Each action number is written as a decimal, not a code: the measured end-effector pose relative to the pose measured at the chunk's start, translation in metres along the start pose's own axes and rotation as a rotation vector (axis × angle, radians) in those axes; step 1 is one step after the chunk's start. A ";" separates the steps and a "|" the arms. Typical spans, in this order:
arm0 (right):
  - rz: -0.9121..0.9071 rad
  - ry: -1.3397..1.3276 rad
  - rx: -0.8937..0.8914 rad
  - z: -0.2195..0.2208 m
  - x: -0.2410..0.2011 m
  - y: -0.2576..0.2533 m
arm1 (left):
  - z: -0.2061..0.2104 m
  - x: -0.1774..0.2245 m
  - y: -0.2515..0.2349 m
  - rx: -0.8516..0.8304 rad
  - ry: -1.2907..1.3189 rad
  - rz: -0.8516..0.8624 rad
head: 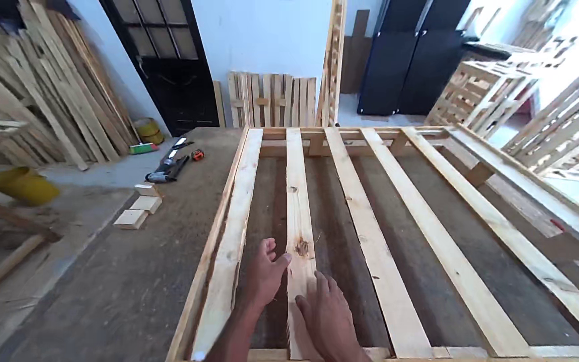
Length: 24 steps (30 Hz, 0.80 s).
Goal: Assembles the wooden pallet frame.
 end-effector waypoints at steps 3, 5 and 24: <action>-0.210 -0.039 0.015 0.001 -0.054 0.007 | -0.064 0.004 0.024 0.097 -0.038 0.151; -0.171 -0.195 -0.167 0.032 -0.078 -0.003 | -0.105 -0.018 0.025 0.205 -0.146 0.174; 0.323 -0.324 -0.083 0.070 -0.134 -0.032 | -0.140 -0.151 -0.010 -0.024 0.236 -0.055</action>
Point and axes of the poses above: each hand's wrist, its own y-axis away from the middle knuckle, its own z-axis out of the palm, x = y × z, the point moved 7 cm from there along -y, towards the middle knuckle, and after that the axes turned 5 degrees about -z, right-handed, at the moved point
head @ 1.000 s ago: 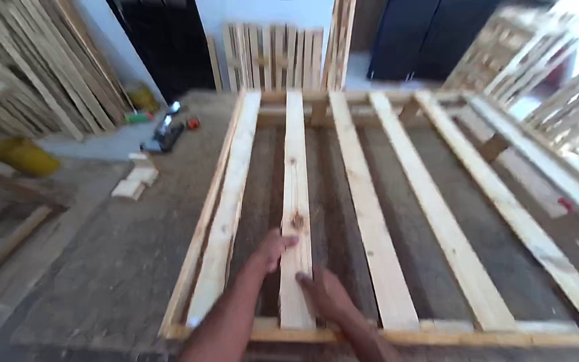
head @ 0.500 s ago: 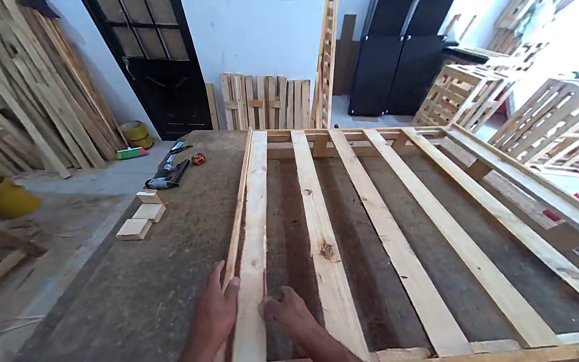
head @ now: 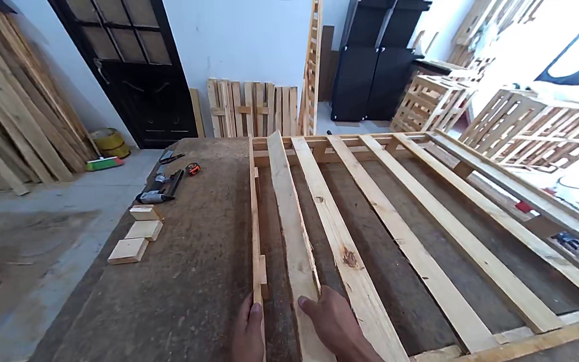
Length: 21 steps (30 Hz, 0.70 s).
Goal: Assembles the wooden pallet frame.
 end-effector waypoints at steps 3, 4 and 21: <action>0.018 0.327 -0.092 0.015 -0.026 0.008 | 0.001 -0.002 0.001 -0.003 0.018 -0.004; -0.007 0.360 -0.116 0.028 -0.033 0.010 | 0.000 -0.002 0.002 -0.001 0.024 0.003; -0.256 -0.176 -0.084 0.073 0.018 -0.024 | 0.000 -0.009 0.011 0.035 0.089 0.034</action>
Point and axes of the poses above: each hand's wrist, its own y-axis away from the middle knuckle, its own z-axis out of the palm, x = y × z, the point moved 7 cm from there along -y, towards the middle knuckle, and after that the axes turned 5 degrees about -z, right-handed, at the moved point
